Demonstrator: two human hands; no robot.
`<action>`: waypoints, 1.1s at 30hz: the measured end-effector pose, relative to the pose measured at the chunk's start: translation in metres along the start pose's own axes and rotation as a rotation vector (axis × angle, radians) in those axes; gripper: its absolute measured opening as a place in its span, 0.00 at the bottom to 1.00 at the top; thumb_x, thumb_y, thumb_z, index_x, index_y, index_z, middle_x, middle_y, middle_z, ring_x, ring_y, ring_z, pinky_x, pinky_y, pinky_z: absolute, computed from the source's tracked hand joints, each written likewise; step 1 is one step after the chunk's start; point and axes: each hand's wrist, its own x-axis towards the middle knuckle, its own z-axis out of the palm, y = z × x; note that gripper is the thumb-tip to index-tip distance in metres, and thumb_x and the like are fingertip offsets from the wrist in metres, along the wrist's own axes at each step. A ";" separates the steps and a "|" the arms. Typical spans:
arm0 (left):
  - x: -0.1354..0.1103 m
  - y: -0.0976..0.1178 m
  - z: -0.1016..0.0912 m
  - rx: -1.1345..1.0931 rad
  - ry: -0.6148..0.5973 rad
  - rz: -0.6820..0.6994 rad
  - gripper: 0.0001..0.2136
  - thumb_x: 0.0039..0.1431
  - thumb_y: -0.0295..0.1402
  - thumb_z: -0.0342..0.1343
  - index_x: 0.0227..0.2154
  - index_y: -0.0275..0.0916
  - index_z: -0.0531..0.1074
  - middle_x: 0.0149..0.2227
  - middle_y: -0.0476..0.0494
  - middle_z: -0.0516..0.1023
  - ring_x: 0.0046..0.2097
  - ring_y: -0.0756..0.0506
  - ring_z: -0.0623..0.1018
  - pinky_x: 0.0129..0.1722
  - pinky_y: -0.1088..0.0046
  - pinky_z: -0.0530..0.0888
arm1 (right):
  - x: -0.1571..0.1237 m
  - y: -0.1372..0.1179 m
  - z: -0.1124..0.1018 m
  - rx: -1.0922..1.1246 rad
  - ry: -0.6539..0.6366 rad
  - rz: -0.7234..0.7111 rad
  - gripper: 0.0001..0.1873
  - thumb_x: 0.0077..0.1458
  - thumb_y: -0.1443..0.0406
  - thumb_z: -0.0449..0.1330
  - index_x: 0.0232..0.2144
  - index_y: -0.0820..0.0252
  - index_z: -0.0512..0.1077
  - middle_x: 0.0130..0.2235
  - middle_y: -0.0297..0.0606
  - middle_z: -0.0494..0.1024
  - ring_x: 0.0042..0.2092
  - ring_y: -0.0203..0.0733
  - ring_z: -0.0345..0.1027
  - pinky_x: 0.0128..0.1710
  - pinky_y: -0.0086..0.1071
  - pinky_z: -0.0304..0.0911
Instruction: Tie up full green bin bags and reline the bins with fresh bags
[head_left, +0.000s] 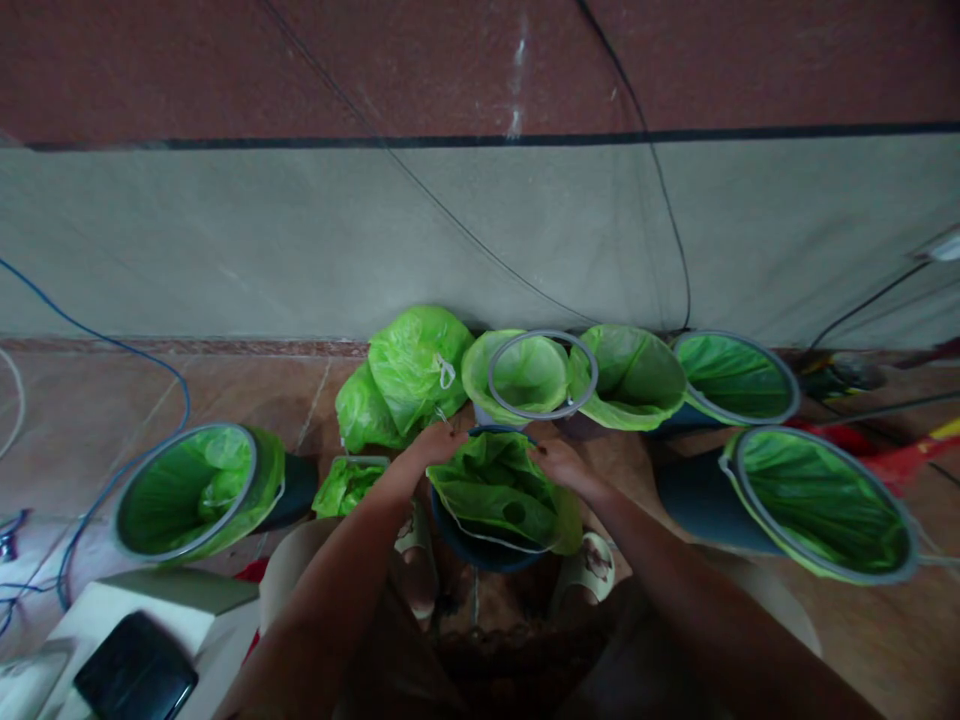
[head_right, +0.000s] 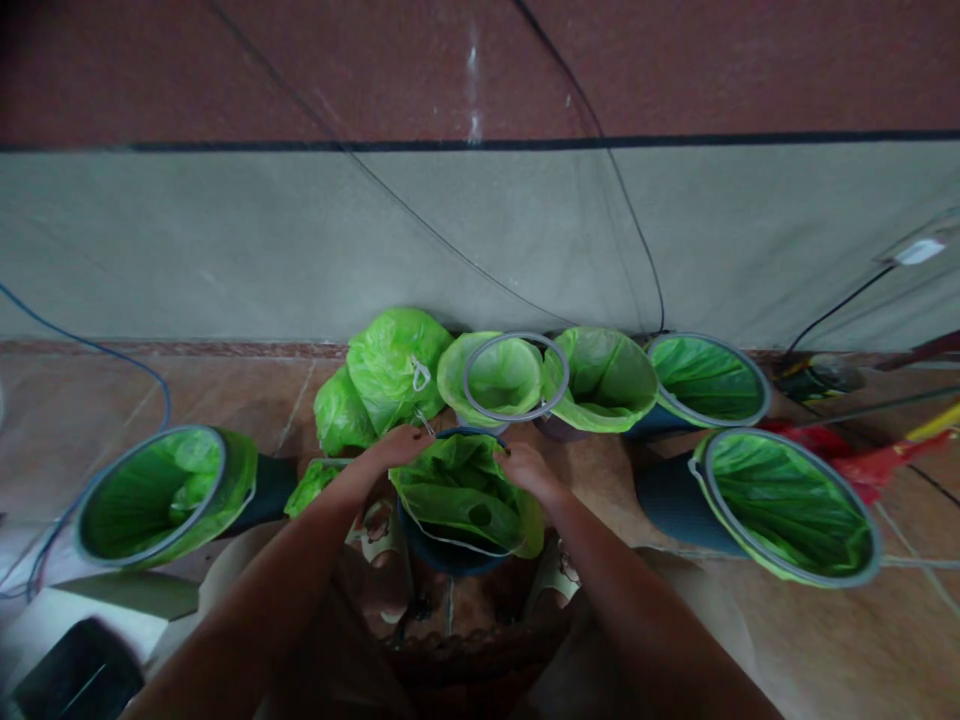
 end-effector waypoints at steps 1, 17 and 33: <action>0.000 0.000 0.002 0.063 -0.026 0.032 0.15 0.50 0.29 0.61 0.12 0.40 0.66 0.17 0.48 0.67 0.38 0.42 0.78 0.42 0.74 0.70 | 0.000 -0.001 0.001 -0.004 -0.009 -0.002 0.13 0.54 0.65 0.62 0.19 0.60 0.73 0.25 0.37 0.77 0.29 0.38 0.69 0.31 0.28 0.60; -0.014 0.009 -0.029 0.431 0.469 -0.017 0.15 0.56 0.20 0.49 0.39 0.35 0.79 0.43 0.38 0.82 0.46 0.43 0.80 0.45 0.73 0.73 | -0.020 0.010 -0.048 -0.044 0.050 -0.088 0.07 0.45 0.71 0.59 0.25 0.61 0.78 0.27 0.37 0.79 0.31 0.41 0.72 0.30 0.30 0.60; -0.011 0.021 -0.007 0.316 0.425 0.154 0.13 0.57 0.20 0.49 0.40 0.35 0.77 0.42 0.40 0.82 0.45 0.44 0.80 0.48 0.72 0.73 | -0.015 -0.030 -0.007 -0.312 0.067 -0.245 0.17 0.60 0.62 0.59 0.50 0.58 0.77 0.46 0.46 0.82 0.49 0.51 0.74 0.49 0.38 0.66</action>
